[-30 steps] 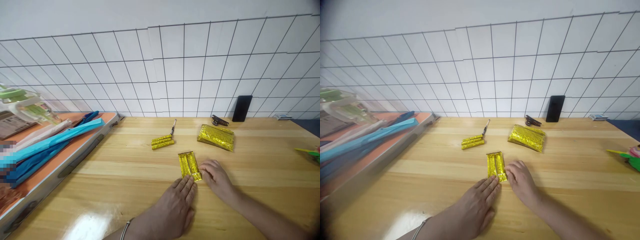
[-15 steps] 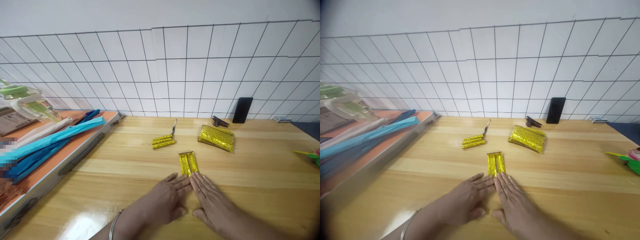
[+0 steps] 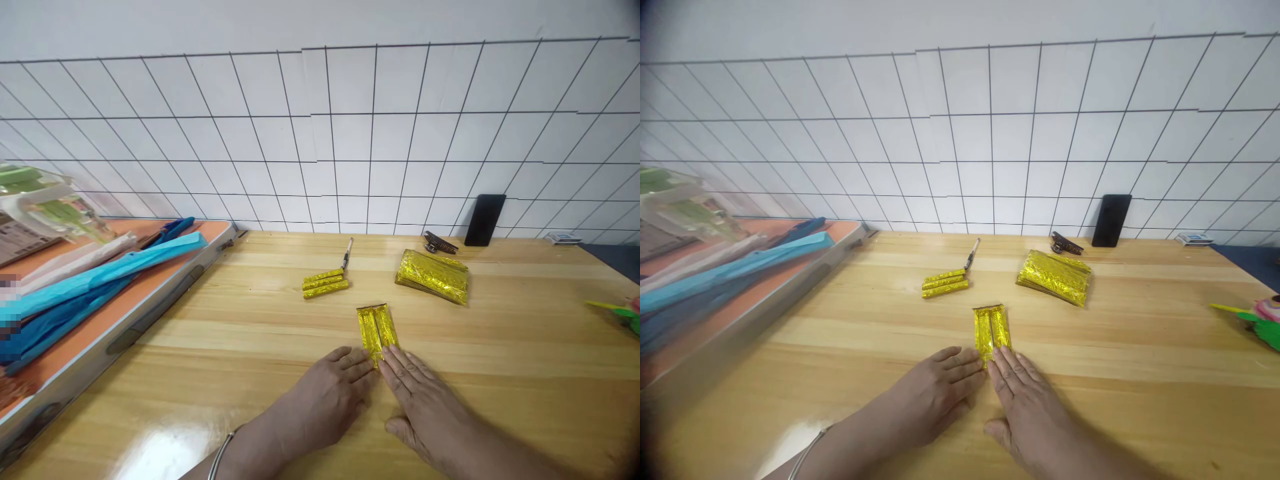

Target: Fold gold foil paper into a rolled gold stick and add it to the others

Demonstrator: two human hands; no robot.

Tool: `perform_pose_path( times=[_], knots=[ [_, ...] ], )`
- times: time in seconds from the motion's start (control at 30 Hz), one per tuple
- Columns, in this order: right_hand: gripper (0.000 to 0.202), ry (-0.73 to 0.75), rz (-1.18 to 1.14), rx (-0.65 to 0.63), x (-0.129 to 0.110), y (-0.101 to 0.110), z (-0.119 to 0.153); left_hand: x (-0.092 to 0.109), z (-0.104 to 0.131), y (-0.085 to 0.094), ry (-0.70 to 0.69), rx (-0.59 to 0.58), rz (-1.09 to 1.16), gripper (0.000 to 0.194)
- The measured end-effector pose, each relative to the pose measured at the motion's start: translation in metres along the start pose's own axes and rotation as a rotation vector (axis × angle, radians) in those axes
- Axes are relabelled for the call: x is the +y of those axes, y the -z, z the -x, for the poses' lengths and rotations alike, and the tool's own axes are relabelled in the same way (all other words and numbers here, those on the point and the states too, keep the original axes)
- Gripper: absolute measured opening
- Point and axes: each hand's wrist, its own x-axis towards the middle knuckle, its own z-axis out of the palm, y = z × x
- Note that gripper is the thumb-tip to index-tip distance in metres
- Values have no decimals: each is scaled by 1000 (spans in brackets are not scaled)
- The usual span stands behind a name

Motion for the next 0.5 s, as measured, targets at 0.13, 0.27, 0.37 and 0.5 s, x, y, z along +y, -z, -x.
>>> perform_pose_path(
  times=[0.13, 0.27, 0.37, 0.5],
  knots=[
    [69, -10, 6, -30, -1, 4, -1, 2, -2, -1, -24, -9, -15, 33],
    [67, 37, -6, -59, 6, 14, -3, 4, -2, 0, -12, -16, 8, 36],
    [57, 79, -1, -69, 13, 21, -4, 6, -3, -4, -19, -14, 34, 40],
    [45, 37, 70, 11, 11, 22, -4, 11, -4, -12, -39, -11, 46, 51]
  ],
)
